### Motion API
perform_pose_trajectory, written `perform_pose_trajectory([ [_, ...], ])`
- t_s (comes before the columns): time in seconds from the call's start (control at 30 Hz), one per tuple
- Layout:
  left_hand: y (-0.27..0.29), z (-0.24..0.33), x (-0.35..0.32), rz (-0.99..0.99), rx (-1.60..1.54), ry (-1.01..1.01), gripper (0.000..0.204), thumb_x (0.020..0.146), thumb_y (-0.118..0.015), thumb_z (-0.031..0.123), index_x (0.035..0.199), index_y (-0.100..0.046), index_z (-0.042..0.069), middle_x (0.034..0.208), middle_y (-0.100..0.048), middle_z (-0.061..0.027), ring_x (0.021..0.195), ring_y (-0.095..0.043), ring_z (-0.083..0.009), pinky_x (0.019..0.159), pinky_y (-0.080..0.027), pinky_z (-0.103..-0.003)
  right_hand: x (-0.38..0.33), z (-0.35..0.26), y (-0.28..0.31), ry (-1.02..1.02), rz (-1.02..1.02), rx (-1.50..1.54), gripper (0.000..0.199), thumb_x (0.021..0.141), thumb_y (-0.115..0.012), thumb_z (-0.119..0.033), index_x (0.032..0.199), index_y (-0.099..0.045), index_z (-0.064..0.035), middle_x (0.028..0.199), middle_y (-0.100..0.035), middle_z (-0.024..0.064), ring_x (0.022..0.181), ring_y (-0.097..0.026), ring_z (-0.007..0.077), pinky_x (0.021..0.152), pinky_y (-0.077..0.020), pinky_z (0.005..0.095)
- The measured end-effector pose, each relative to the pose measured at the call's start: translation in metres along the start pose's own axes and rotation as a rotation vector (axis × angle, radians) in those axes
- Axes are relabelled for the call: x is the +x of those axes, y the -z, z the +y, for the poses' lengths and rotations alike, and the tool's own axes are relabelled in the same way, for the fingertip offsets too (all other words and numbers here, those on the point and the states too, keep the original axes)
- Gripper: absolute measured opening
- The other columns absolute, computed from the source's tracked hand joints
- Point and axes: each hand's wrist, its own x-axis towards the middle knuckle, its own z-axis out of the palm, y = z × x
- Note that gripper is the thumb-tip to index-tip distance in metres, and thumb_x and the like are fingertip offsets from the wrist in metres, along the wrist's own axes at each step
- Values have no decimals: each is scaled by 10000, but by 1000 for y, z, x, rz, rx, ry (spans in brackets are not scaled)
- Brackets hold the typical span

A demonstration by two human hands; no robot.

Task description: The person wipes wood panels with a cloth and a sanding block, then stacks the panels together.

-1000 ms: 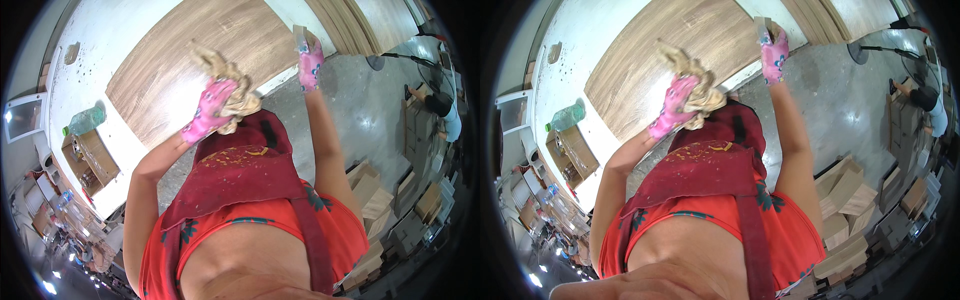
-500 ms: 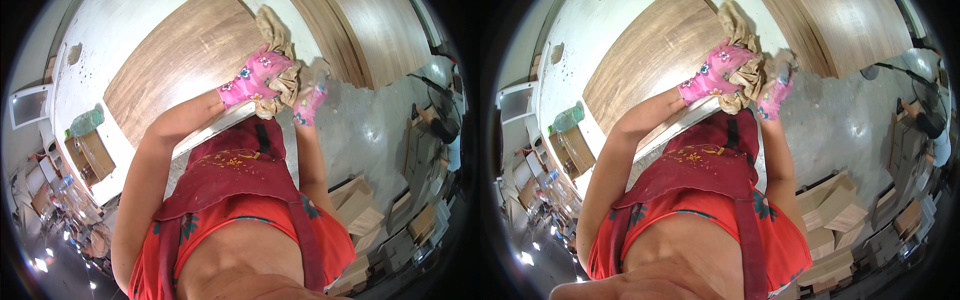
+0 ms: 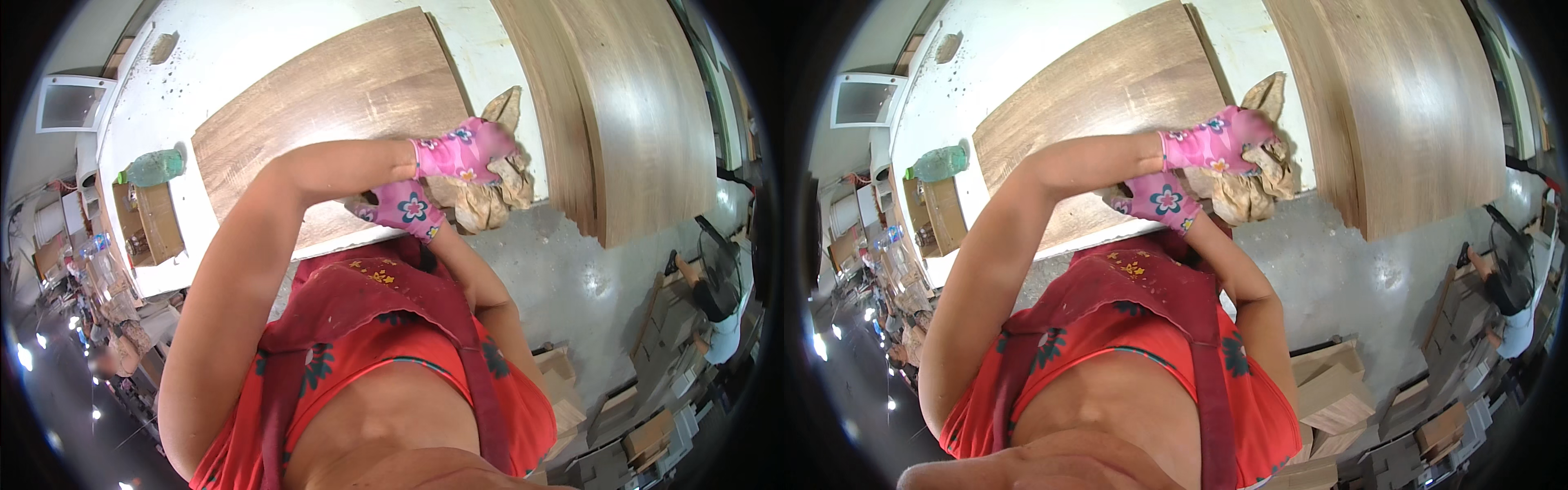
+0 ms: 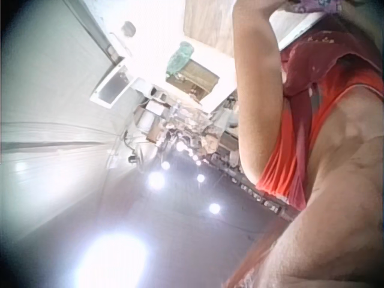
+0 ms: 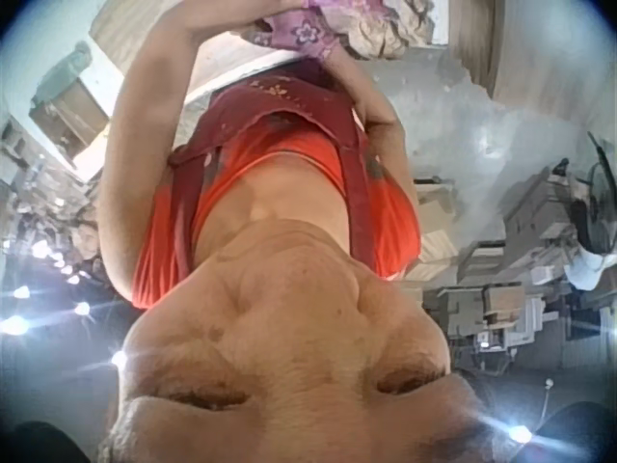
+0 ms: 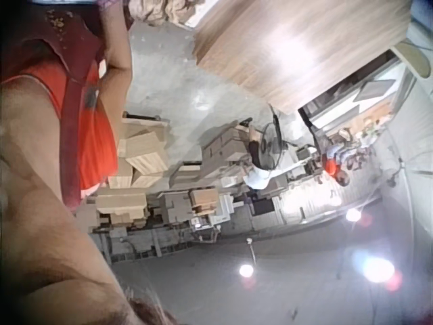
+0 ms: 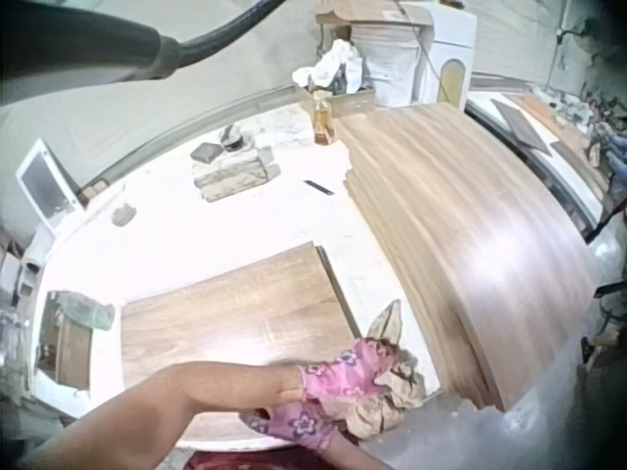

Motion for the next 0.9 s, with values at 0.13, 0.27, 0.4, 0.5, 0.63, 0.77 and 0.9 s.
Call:
perform_pose_trajectory([
  [0.13, -1, -26, -6, 235, 7, -25, 541, 645, -729, 281, 1146, -607, 117, 1193, -579, -74, 1134, -502, -256, 1040, -318, -436, 2, 11, -11, -9, 148, -35, 532, 759, -645, -411, 1135, -573, -41, 1045, -595, 206, 973, -562, 358, 862, -437, 441],
  [0.27, 42, -63, -6, 380, 181, 136, 509, 643, -740, 278, 1112, -631, 111, 1337, -476, -105, 1296, -353, -300, 1129, -136, -492, 7, 2, 5, -17, 156, -36, 559, 744, -656, -388, 1180, -528, -63, 1078, -549, 191, 990, -535, 363, 872, -420, 455],
  [0.4, 85, -112, 3, 479, 243, 350, 635, 651, -745, 314, 1228, -574, 114, 1400, -373, -150, 1321, -276, -349, 1125, -85, -519, 6, -2, 11, -103, 102, 6, 589, 739, -664, -375, 1222, -484, -91, 1122, -513, 169, 1019, -521, 345, 888, -408, 447],
  [0.5, 89, -174, 8, 781, 408, 439, 551, 555, -748, 305, 1046, -614, 95, 1284, -445, -187, 1272, -301, -445, 1064, -219, -548, 7, -10, 17, -144, 77, 25, 590, 733, -674, -367, 1224, -489, -96, 1137, -513, 168, 1045, -510, 342, 914, -396, 440],
  [0.63, 121, -189, 14, 1177, 22, 525, 280, 650, -694, 144, 904, -616, 56, 981, -591, -176, 1008, -547, -329, 863, -456, -447, 8, -10, 18, -199, 75, 14, 600, 731, -678, -367, 1235, -490, -103, 1142, -520, 171, 1072, -503, 342, 938, -387, 425],
  [0.77, 112, -218, -15, 1279, 327, 351, 154, 711, -628, 54, 861, -605, 29, 751, -593, -101, 772, -588, -285, 680, -491, -380, 9, -2, 7, -141, 103, -40, 655, 685, -728, -344, 1245, -496, -97, 1108, -547, 181, 1038, -538, 361, 886, -440, 429],
  [0.9, 109, -193, -35, 1152, 30, 595, 364, 682, -675, 222, 1003, -647, 53, 1017, -626, -170, 975, -582, -320, 892, -458, -402, 8, 3, 0, -51, 256, -138, 623, 685, -730, -344, 1208, -544, -62, 1115, -587, 164, 1007, -563, 373, 862, -471, 432],
])
